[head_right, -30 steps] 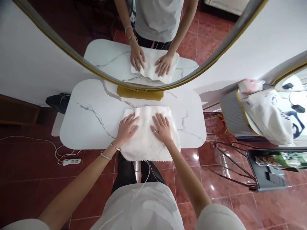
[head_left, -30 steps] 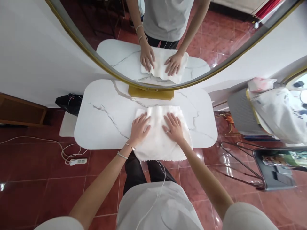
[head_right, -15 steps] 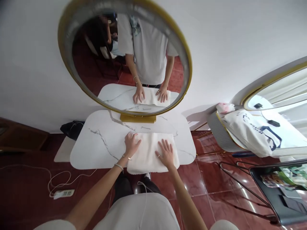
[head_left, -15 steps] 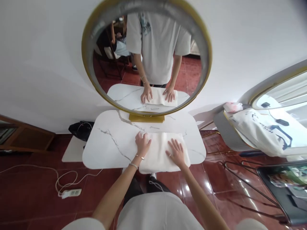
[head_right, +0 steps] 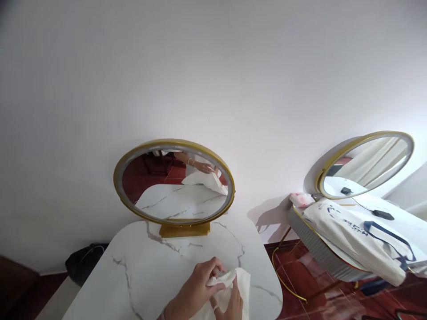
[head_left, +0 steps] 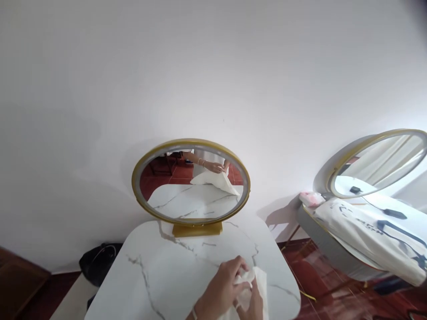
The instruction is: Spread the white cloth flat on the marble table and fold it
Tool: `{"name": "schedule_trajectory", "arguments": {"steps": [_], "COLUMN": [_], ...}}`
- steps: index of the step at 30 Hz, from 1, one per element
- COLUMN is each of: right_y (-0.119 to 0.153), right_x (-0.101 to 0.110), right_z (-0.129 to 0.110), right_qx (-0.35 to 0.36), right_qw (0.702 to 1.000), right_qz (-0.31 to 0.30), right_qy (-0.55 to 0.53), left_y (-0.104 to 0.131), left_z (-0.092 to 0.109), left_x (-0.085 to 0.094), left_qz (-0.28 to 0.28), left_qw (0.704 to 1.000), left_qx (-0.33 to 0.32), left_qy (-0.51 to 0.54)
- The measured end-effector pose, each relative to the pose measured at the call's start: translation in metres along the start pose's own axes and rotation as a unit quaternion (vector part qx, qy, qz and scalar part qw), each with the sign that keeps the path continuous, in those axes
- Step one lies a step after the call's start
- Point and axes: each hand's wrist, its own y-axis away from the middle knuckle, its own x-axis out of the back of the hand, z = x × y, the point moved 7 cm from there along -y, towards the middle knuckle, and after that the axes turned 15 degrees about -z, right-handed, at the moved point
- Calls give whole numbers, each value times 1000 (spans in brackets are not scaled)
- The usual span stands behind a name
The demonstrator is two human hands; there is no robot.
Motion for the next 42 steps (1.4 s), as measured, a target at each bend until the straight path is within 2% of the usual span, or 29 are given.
{"name": "schedule_trajectory", "arguments": {"steps": [2, 4, 6, 8, 10, 11, 14, 18, 21, 23, 25, 27, 30, 33, 35, 38, 40, 42], "right_y": [-11, -29, -51, -69, -76, -77, -71, -56, -57, -70, -94, -128, -190, -247, -278, -313, -325, -323], "right_x": [30, 62, 85, 95, 100, 104, 114, 130, 159, 187, 222, 260, 312, 345, 354, 350, 343, 338], "right_z": [-7, -27, -54, -80, -93, -95, -94, -90, -90, -100, -121, -149, -189, -211, -215, -206, -195, -187], "right_qx": [-26, -22, 25, 105, 133, 126, 68, 18, -9, -1, 33, 79, 135, 163, 169, 139, 97, 82], "right_qw": [997, 995, 999, 988, 965, 957, 951, 941, 938, 939, 942, 947, 963, 968, 966, 964, 969, 970], "right_qz": [76, 93, 23, -113, -226, -259, -296, -333, -342, -337, -322, -286, -172, -43, 18, 45, 82, 166], "right_qy": [-16, -12, 14, 20, -7, -25, -62, -49, -51, -67, -92, -120, -157, -186, -194, -221, -212, -159], "left_y": [1, 7, 15, 24, 32, 35, 44, 56, 65, 71, 78, 86, 86, 66, 44, 6, -13, -24], "left_z": [7, 13, 22, 31, 38, 40, 39, 42, 57, 77, 110, 154, 222, 265, 278, 276, 269, 261], "left_x": [6, 12, 18, 29, 48, 58, 88, 115, 136, 159, 192, 228, 276, 316, 337, 354, 354, 345], "left_qz": [-18, -57, -101, -124, -116, -105, -68, -36, -11, 23, 88, 163, 229, 263, 272, 252, 238, 228], "left_qw": [1000, 998, 994, 991, 989, 988, 984, 980, 980, 977, 961, 928, 862, 818, 813, 824, 830, 823], "left_qx": [24, 30, 19, 6, 2, 6, 27, 19, 2, -24, -71, -131, -215, -240, -230, -183, -146, -101], "left_qy": [1, -13, -32, -57, -92, -110, -162, -194, -198, -213, -251, -307, -398, -452, -461, -474, -484, -511]}}
